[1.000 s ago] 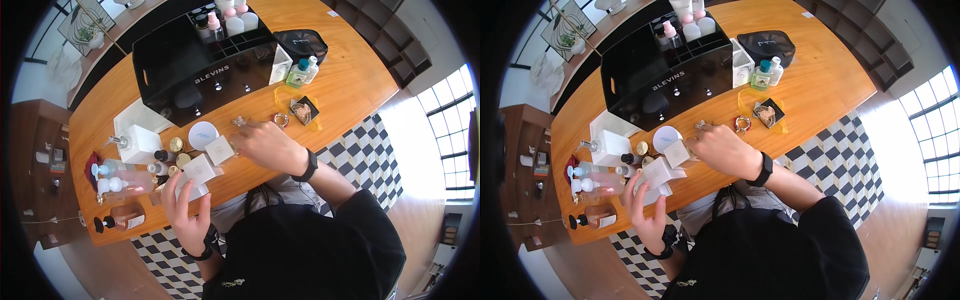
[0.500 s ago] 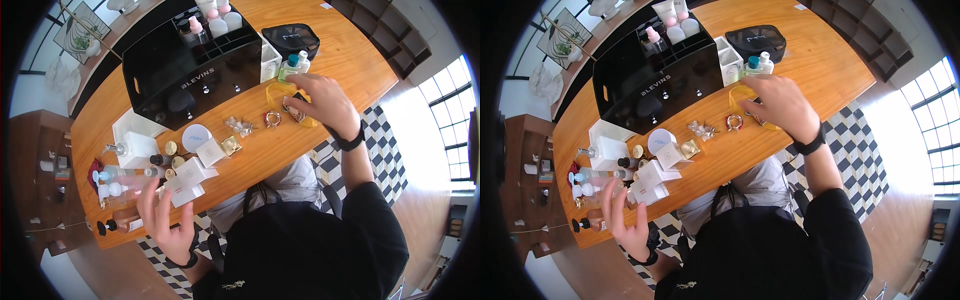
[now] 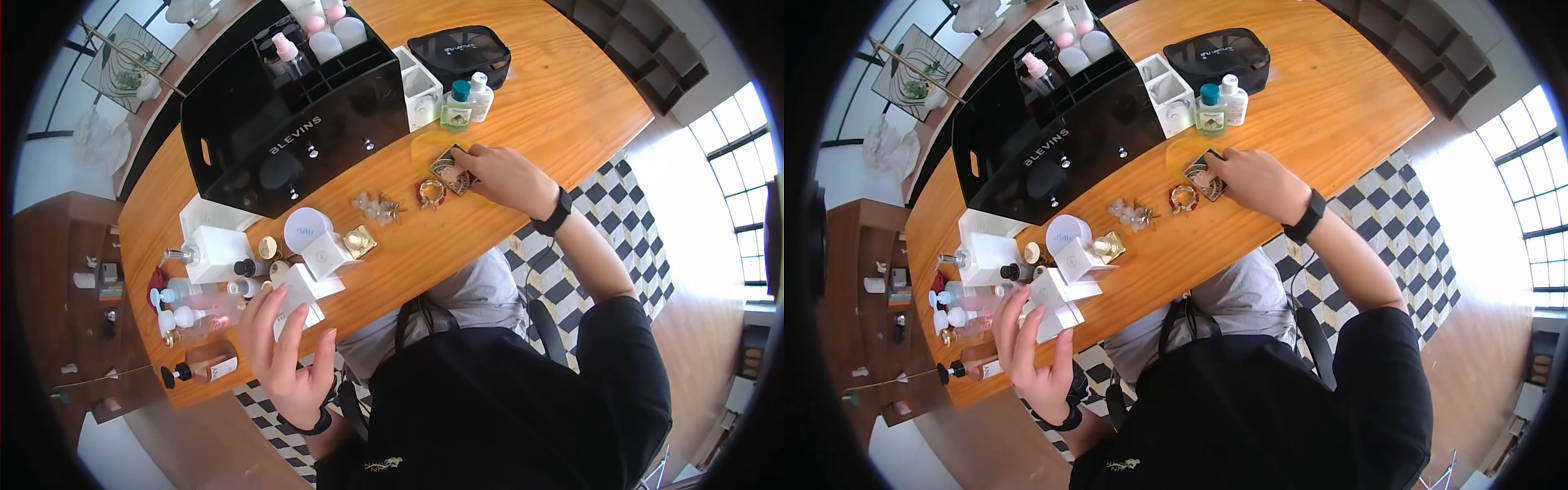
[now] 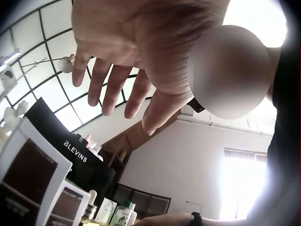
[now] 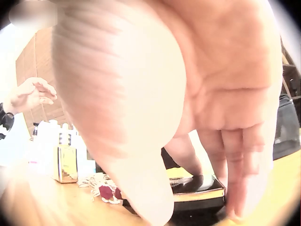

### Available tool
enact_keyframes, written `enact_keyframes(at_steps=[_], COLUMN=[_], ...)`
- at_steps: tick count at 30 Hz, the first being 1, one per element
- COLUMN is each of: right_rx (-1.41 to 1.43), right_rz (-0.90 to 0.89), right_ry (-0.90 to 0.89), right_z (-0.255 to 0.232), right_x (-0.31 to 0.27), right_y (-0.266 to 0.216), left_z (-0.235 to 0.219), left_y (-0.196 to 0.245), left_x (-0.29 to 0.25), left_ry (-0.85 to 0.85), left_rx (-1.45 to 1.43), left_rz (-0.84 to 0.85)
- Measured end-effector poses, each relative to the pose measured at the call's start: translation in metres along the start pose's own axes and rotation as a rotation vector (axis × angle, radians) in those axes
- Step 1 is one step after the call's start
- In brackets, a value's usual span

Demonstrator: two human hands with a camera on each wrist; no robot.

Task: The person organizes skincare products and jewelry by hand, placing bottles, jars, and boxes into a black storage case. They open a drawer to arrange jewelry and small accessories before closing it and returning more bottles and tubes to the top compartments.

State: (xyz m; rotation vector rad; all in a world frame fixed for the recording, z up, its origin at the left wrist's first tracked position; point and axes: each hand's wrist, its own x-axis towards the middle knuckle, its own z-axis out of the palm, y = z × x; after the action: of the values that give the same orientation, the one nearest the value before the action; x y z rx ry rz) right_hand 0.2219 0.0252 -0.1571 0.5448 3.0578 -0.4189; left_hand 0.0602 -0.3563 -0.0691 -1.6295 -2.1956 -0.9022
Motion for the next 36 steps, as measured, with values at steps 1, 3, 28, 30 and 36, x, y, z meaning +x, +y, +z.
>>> enact_keyframes(at_steps=[1,3,28,30,36], right_rx=[0.001,0.000,-0.120,-0.197,-0.141], right_rz=[-0.035,-0.078,-0.408,-0.313,-0.406], right_ry=[-0.015,-0.006,0.596,0.496,0.542], right_z=[0.001,0.005,-0.119,-0.112,-0.136], right_x=[0.006,0.020,0.175,0.192,0.187], right_y=[-0.001,-0.004,-0.120,-0.125,-0.128], left_z=[-0.001,-0.003,-0.020,-0.018,-0.015], left_y=[0.001,0.002,0.007,0.008,-0.003], left_x=[0.001,0.002,0.020,0.012,-0.019], left_ry=[-0.003,-0.017,-0.029,-0.022,-0.013], left_rx=[0.005,0.030,0.079,0.029,0.006], left_rz=[-0.003,-0.001,0.070,0.007,-0.119])
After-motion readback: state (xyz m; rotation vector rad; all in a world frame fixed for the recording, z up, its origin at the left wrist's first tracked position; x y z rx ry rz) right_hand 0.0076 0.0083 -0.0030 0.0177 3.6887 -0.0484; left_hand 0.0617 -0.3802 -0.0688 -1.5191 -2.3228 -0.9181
